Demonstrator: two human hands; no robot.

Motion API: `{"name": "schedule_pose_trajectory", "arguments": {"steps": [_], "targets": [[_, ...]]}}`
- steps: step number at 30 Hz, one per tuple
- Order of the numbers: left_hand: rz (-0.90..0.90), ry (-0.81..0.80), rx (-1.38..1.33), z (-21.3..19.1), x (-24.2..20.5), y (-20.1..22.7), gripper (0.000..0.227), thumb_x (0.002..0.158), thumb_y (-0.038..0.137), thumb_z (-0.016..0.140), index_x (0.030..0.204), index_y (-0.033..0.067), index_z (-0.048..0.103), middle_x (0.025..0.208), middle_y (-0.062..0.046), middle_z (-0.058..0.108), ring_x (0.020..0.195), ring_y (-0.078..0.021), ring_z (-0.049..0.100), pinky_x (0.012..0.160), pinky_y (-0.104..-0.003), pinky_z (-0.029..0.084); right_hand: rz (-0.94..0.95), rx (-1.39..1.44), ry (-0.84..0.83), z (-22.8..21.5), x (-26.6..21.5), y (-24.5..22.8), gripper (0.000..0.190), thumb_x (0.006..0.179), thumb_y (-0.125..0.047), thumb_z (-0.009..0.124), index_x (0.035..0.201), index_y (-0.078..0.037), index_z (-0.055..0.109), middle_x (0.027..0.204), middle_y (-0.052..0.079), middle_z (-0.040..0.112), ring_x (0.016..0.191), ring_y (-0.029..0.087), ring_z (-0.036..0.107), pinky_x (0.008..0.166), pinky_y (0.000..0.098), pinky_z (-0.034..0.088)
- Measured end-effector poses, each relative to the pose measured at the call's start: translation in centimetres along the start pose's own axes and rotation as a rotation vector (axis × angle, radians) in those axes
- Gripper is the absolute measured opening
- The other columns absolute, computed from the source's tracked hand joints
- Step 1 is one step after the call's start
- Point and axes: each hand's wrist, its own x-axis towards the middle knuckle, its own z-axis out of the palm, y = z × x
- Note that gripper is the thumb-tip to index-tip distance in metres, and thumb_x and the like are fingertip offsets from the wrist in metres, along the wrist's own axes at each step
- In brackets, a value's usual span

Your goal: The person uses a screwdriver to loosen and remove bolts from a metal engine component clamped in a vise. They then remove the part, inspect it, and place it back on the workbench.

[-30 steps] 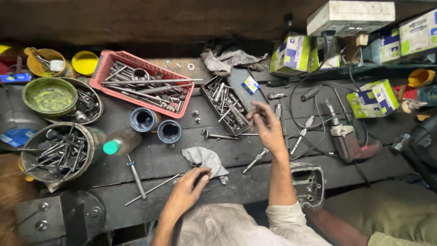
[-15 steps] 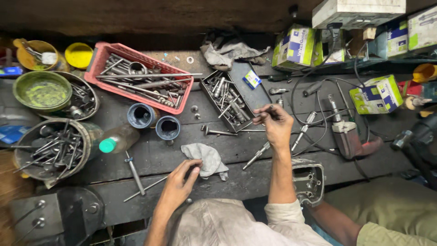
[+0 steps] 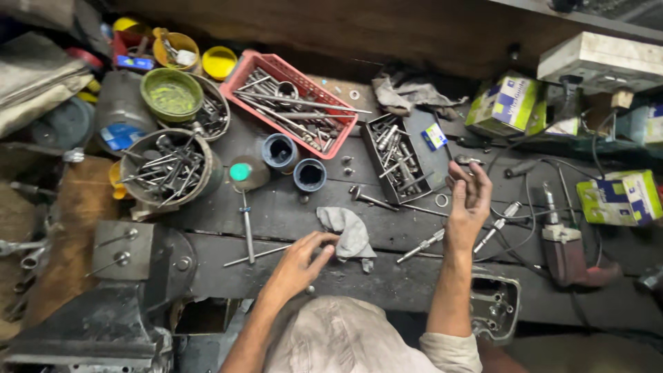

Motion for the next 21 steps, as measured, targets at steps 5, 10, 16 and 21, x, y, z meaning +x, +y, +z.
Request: {"name": "schedule_pose_trajectory", "arguments": {"steps": [5, 10, 16, 21], "targets": [[-0.006, 0.312, 0.239, -1.9, -1.6, -2.6, 0.023, 0.097, 0.019, 0.064, 0.115, 0.0072, 0.07, 0.113, -0.012, 0.071, 0.109, -0.0318, 0.063, 0.095, -0.041, 0.049, 0.06, -0.054, -0.005, 1.4, -0.8, 0.5, 0.022, 0.105, 0.001, 0.056, 0.127, -0.001, 0.06, 0.114, 0.012, 0.072, 0.107, 0.018, 0.069, 0.095, 0.0295, 0.057], [-0.073, 0.711, 0.446, -3.7, -3.5, -7.1, 0.024, 0.094, 0.019, 0.069, 0.115, 0.0073, 0.069, 0.116, -0.012, 0.069, 0.112, -0.0332, 0.06, 0.1, -0.043, 0.047, 0.169, -0.169, -0.358, 5.0, -3.3, 1.0, 0.014, 0.101, -0.001, 0.06, 0.111, -0.002, 0.069, 0.101, 0.008, 0.073, 0.088, 0.015, 0.068, 0.079, 0.029, 0.056], [-0.182, 0.834, 0.608, -1.9, -7.7, -12.8, 0.022, 0.094, 0.018, 0.071, 0.115, 0.0099, 0.067, 0.12, -0.009, 0.067, 0.114, -0.0313, 0.059, 0.101, -0.047, 0.043, 0.016, -0.461, -1.175, 9.5, -7.4, 2.3, 0.035, 0.098, -0.024, 0.066, 0.127, -0.003, 0.066, 0.112, 0.019, 0.071, 0.105, 0.034, 0.066, 0.092, 0.0421, 0.051], [-0.163, 0.804, 0.724, -0.1, -9.6, -16.1, 0.023, 0.093, 0.018, 0.072, 0.114, 0.0122, 0.066, 0.121, -0.004, 0.067, 0.118, -0.0294, 0.057, 0.103, -0.048, 0.039, 0.057, -0.654, -1.297, 11.6, -8.7, 4.3, 0.041, 0.093, -0.032, 0.067, 0.123, -0.005, 0.066, 0.109, 0.018, 0.068, 0.103, 0.037, 0.057, 0.092, 0.0474, 0.045]]}}
